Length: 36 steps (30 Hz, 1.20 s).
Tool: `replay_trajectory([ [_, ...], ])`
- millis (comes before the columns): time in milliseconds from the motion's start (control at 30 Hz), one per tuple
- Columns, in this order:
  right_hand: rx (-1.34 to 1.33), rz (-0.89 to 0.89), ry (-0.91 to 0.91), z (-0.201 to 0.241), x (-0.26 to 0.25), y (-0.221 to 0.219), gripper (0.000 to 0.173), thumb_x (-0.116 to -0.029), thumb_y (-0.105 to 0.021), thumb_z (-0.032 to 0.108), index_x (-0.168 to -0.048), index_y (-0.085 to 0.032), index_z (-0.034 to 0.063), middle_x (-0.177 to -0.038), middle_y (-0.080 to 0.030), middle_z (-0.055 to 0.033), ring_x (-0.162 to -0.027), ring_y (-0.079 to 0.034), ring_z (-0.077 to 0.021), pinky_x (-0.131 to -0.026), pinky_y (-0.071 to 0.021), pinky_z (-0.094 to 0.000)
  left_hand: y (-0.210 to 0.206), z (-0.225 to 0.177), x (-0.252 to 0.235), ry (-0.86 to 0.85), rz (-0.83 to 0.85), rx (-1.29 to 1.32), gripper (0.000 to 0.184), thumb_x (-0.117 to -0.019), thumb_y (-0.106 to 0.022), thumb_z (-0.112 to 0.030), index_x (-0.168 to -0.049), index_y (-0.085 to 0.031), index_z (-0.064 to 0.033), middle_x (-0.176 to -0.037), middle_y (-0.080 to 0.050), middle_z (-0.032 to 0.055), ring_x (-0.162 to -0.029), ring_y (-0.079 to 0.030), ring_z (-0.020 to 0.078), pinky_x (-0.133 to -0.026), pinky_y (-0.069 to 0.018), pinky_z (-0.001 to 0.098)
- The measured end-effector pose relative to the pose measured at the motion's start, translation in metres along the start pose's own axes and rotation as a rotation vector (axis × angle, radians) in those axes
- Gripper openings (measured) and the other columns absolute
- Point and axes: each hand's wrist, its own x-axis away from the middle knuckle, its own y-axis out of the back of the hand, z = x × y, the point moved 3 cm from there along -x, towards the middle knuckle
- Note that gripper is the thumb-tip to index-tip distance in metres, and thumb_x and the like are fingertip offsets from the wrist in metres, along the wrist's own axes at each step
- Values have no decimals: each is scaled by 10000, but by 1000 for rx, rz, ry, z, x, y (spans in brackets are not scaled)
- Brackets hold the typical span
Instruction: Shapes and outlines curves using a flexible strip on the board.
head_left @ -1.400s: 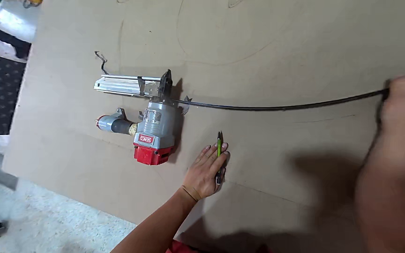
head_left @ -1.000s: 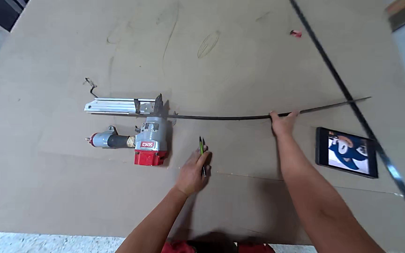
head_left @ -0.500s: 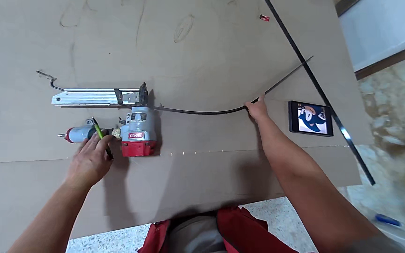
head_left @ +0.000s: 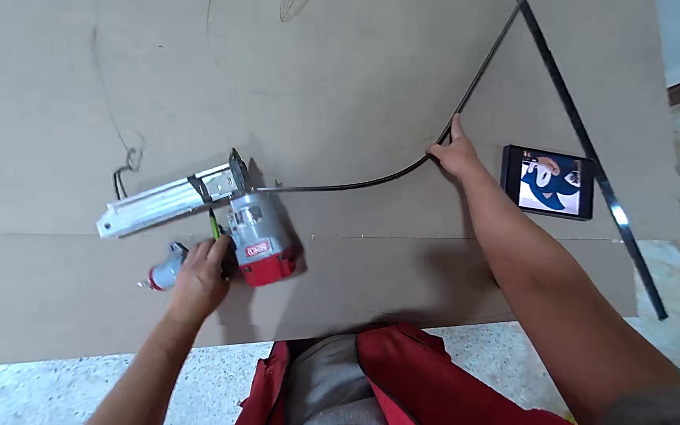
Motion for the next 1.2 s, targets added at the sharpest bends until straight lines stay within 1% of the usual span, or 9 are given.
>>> replay_trajectory([
  [200, 15, 75, 95, -9, -22, 21, 1109, -867, -780, 352, -1681, -37, 224, -1689, -296, -93, -1497, -402, -291, -1177, -386, -575, -32, -65, 77, -103, 5, 40, 476, -913, -630, -225, -1323, -611, 16, -1114, -662, 220, -1012, -682, 393, -860, -589, 533],
  [367, -15, 67, 73, -9, -19, 15, 1025, -904, -706, 308, -1681, -39, 267, -1707, -263, -36, -1514, -378, -222, -1193, -388, -521, -37, -77, 101, -261, 45, 42, 423, -948, -585, -225, -1323, -608, -31, -1134, -670, 189, -1031, -689, 348, -855, -601, 475],
  [633, 18, 25, 31, 1, -1, 2, 897, -933, -608, 162, -1677, -124, 293, -1681, -331, -4, -1479, -433, -193, -1161, -431, -507, -37, -68, 78, -430, 116, 101, 382, -986, -531, -170, -1348, -594, -66, -1152, -670, 163, -1072, -682, 324, -895, -595, 450],
  [733, -24, 6, 34, -4, 12, -7, 861, -954, -571, 170, -1676, -122, 303, -1701, -280, 37, -1498, -395, -138, -1189, -409, -453, -36, -68, 65, -462, 160, 121, 387, -968, -496, -167, -1327, -605, -69, -1185, -667, 162, -1116, -671, 328, -928, -581, 469],
  [800, -64, -29, 56, -8, 17, -15, 818, -990, -539, 207, -1679, -104, 281, -1709, -259, 26, -1501, -387, -141, -1195, -394, -447, -33, -71, 61, -457, 194, 122, 379, -975, -506, -234, -1304, -621, -85, -1187, -672, 145, -1126, -669, 316, -940, -577, 464],
  [867, -96, -63, 82, -10, 14, -19, 797, -1015, -528, 272, -1680, -89, 272, -1718, -231, 32, -1514, -362, -118, -1219, -369, -419, -30, -70, 55, -435, 196, 139, 421, -1011, -520, -412, -1293, -647, -126, -1180, -686, 113, -1124, -676, 281, -947, -577, 444],
  [967, -132, -77, 107, -10, 8, -23, 786, -1020, -539, 298, -1678, -110, 283, -1718, -231, 40, -1516, -356, -108, -1223, -363, -413, -15, -66, 46, -327, 123, 267, 482, -1011, -552, -529, -1302, -674, -165, -1201, -694, 100, -1102, -683, 235, -927, -585, 426],
  [1067, -119, -83, 117, -17, 13, -24, 778, -1012, -552, 332, -1674, -143, 310, -1710, -257, 39, -1520, -349, -113, -1229, -355, -423, -7, -58, 36, -248, 10, 354, 405, -1044, -538, -421, -1281, -689, -129, -1262, -691, 135, -1160, -682, 247, -962, -586, 432],
  [1200, -104, -109, 158, -25, 14, -24, 825, -984, -591, 420, -1674, -156, 293, -1717, -239, 11, -1541, -311, -135, -1245, -328, -447, 4, -63, 27, -250, -105, 570, 330, -1100, -445, -365, -1237, -665, -161, -1097, -753, 48, -1013, -732, 156, -877, -621, 362],
])
